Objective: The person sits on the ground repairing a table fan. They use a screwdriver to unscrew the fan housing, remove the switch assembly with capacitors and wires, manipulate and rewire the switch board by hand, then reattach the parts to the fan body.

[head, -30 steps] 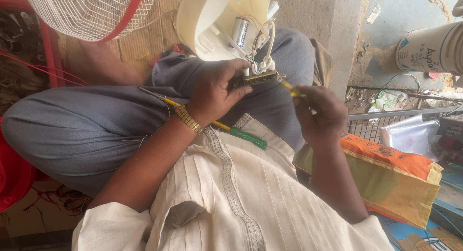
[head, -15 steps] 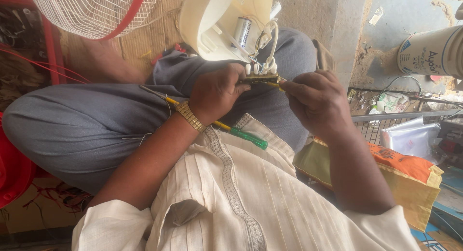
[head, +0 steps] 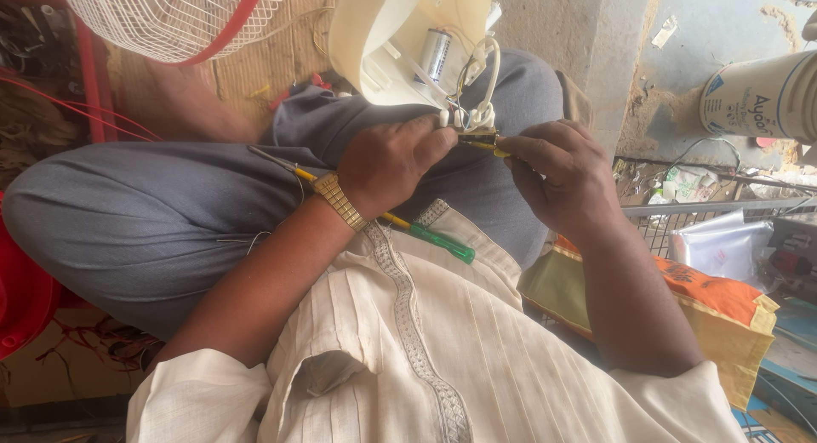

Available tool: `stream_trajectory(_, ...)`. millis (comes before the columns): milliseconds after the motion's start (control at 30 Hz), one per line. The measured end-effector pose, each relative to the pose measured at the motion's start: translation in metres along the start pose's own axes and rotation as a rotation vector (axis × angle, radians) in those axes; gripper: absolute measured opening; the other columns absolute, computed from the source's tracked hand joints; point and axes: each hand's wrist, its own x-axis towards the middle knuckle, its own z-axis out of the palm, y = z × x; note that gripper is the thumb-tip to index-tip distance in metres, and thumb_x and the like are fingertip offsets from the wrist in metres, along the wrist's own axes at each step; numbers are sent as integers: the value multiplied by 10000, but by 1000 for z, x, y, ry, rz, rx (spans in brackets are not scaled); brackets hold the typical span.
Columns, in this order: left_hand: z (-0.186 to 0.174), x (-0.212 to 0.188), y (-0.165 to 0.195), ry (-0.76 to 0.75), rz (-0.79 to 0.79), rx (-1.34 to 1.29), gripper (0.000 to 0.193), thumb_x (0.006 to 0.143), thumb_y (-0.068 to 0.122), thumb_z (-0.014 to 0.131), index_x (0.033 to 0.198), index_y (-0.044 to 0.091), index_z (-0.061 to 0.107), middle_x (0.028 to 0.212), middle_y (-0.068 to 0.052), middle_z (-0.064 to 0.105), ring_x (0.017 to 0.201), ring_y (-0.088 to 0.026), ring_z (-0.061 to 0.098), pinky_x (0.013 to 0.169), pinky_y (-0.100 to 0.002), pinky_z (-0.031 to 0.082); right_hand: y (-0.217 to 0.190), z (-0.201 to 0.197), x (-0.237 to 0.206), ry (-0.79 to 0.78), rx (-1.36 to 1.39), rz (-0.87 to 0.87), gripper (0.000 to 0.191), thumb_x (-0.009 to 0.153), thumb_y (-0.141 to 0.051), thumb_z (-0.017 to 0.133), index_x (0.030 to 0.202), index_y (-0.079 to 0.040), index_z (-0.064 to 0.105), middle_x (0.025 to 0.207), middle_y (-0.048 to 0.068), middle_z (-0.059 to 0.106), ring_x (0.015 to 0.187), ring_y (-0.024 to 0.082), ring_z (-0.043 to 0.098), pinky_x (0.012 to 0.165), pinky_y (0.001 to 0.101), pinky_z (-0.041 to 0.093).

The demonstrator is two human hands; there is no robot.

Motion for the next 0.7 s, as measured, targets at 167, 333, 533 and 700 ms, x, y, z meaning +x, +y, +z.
stream_trajectory(167,2,2,4,-141,-206,-76,228,1109,302,614,1240,116,635,944,-105,716,787,-274,733,656,-400,584,0,8,-6,38,16,38,237,923,27,788,1126,-87,743,1026,92,706,926,251,704,786,382,570)
stream_trajectory(333,-4,3,2,-15,-21,-29,192,1072,147,548,1228,135,659,1034,-123,702,787,-278,718,623,-395,572,-2,11,-7,55,17,46,245,916,25,790,1129,-84,739,1013,91,708,906,253,706,781,386,566)
stream_trajectory(533,-7,4,1,-43,-27,-21,161,1071,163,575,1222,165,632,930,-99,665,732,-267,701,589,-402,563,-5,11,-9,44,1,52,232,926,0,791,1138,-77,735,985,90,702,858,255,703,740,385,570)
stream_trajectory(700,-8,5,0,-61,-34,-11,138,1082,179,590,1211,164,635,911,-98,667,726,-270,699,589,-409,559,-1,15,-10,48,38,79,239,921,-10,788,1144,-82,743,963,88,703,835,247,708,713,374,568)
